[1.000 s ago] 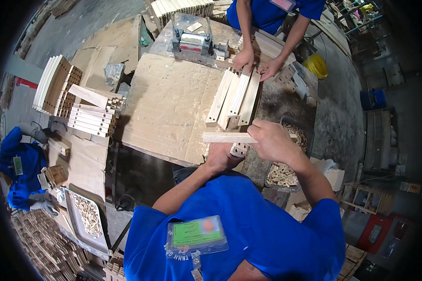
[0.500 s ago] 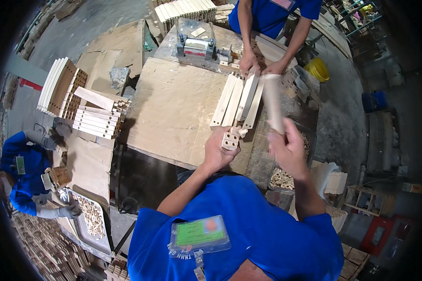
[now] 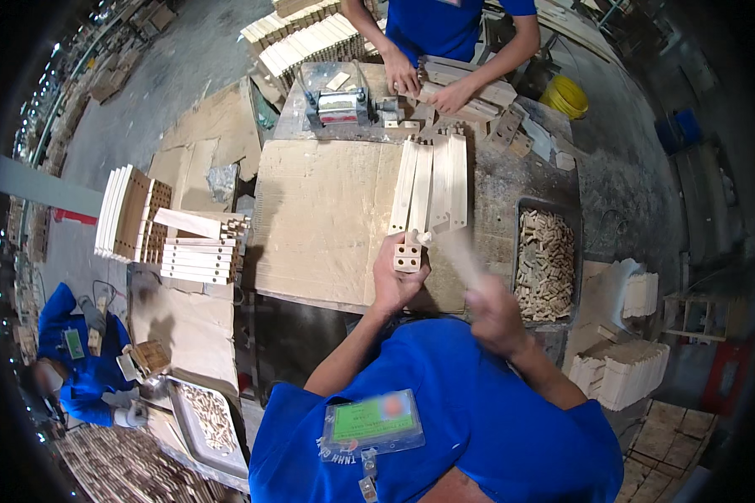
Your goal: The person inserts small wooden dowels into pre-drilled holes on rectangular wooden pieces. They pick up dowels from a tray and tap them into place using a wooden block, then place the finished pieces onto a stack.
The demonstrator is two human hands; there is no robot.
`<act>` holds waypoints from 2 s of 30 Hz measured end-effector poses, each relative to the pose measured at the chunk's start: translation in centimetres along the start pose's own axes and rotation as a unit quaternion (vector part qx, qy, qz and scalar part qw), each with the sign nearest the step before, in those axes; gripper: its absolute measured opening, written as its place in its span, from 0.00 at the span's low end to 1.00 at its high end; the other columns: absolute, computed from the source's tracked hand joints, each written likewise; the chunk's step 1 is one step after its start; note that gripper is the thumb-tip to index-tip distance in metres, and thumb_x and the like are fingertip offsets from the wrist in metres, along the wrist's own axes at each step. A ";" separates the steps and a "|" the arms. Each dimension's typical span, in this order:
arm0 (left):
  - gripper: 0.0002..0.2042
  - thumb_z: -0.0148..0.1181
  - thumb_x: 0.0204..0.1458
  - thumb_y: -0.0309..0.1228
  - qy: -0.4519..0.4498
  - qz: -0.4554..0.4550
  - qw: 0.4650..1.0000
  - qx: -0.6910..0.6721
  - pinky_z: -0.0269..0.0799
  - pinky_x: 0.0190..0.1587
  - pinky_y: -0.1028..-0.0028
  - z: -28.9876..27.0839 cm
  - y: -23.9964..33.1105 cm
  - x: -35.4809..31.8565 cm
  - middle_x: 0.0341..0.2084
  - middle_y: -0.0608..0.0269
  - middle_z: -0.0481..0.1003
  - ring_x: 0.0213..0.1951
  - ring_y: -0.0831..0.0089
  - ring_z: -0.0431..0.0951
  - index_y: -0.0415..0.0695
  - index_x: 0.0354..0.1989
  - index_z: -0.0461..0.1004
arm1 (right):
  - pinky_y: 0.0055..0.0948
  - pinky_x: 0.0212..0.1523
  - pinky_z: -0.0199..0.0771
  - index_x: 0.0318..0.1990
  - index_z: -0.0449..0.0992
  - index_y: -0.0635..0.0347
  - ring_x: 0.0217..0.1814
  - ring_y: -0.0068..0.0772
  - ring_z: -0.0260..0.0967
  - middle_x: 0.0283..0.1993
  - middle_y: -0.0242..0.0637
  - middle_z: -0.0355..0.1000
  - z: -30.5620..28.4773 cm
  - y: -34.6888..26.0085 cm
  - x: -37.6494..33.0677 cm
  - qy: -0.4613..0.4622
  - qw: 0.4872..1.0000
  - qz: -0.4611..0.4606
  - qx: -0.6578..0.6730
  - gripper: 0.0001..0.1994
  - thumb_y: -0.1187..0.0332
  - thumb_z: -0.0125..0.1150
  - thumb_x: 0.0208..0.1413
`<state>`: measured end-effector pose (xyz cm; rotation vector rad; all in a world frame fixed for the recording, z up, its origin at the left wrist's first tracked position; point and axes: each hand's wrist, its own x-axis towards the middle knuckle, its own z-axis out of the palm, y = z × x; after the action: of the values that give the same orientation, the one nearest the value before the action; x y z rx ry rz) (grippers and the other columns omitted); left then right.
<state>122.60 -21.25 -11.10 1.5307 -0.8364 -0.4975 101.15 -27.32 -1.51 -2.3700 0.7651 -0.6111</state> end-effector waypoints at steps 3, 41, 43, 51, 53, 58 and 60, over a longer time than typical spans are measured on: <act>0.25 0.72 0.48 0.21 -0.010 0.002 1.000 0.002 0.78 0.48 0.70 -0.2 -0.7 -0.4 0.42 0.62 0.79 0.43 0.74 0.80 0.39 0.56 0.74 | 0.44 0.30 0.78 0.53 0.73 0.68 0.27 0.53 0.77 0.30 0.52 0.75 -2.7 -3.5 1.8 -0.048 0.998 0.024 0.040 0.15 0.65 0.62 0.68; 0.15 0.76 0.58 0.39 -0.254 0.090 0.951 -0.152 0.81 0.40 0.67 -4.1 2.7 9.3 0.25 0.48 0.82 0.30 0.62 0.81 0.37 0.30 0.84 | 0.60 0.46 0.76 0.57 0.66 0.65 0.49 0.69 0.79 0.45 0.64 0.77 13.9 -11.7 -21.7 0.428 0.699 0.539 0.194 0.19 0.65 0.61 0.64; 0.14 0.71 0.61 0.34 -0.205 0.192 0.959 -0.046 0.75 0.35 0.62 -3.0 1.9 7.7 0.23 0.58 0.78 0.28 0.67 0.75 0.38 0.26 0.82 | 0.58 0.44 0.75 0.56 0.66 0.64 0.44 0.66 0.79 0.40 0.60 0.77 13.8 -11.8 -20.9 0.423 0.724 0.522 0.157 0.18 0.69 0.60 0.61; 0.21 0.62 0.66 0.49 -0.361 0.180 0.911 0.089 0.77 0.54 0.57 1.5 4.2 3.7 0.47 0.47 0.77 0.47 0.58 0.79 0.44 0.53 0.78 | 0.53 0.45 0.79 0.41 0.79 0.68 0.42 0.61 0.82 0.34 0.58 0.80 11.5 -8.9 -14.7 0.413 0.786 0.450 0.094 0.21 0.54 0.70 0.59; 0.25 0.60 0.67 0.53 -0.394 0.178 0.894 0.117 0.78 0.58 0.55 2.0 4.7 2.9 0.54 0.45 0.77 0.52 0.56 0.79 0.45 0.60 0.77 | 0.53 0.46 0.80 0.40 0.81 0.68 0.42 0.61 0.82 0.34 0.58 0.80 11.2 -7.8 -13.6 0.402 0.797 0.446 0.061 0.22 0.52 0.70 0.59; 0.13 0.57 0.71 0.41 -0.358 0.361 0.835 0.211 0.78 0.46 0.55 4.2 5.6 1.2 0.37 0.53 0.79 0.42 0.55 0.79 0.44 0.43 0.78 | 0.54 0.52 0.78 0.44 0.81 0.65 0.50 0.61 0.80 0.42 0.56 0.80 9.3 -3.6 -13.2 0.345 0.822 0.449 0.061 0.19 0.55 0.71 0.58; 0.11 0.57 0.70 0.39 -0.325 0.485 0.773 0.249 0.77 0.42 0.58 4.8 5.3 1.5 0.31 0.57 0.75 0.38 0.56 0.77 0.47 0.38 0.77 | 0.54 0.55 0.77 0.47 0.78 0.66 0.56 0.59 0.77 0.46 0.54 0.78 7.8 -1.7 -12.8 0.282 0.844 0.450 0.079 0.18 0.60 0.70 0.58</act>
<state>118.91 -25.42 -6.35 1.1183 -2.2772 0.0172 96.88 -15.11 -9.28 -1.3894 1.8358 -0.8795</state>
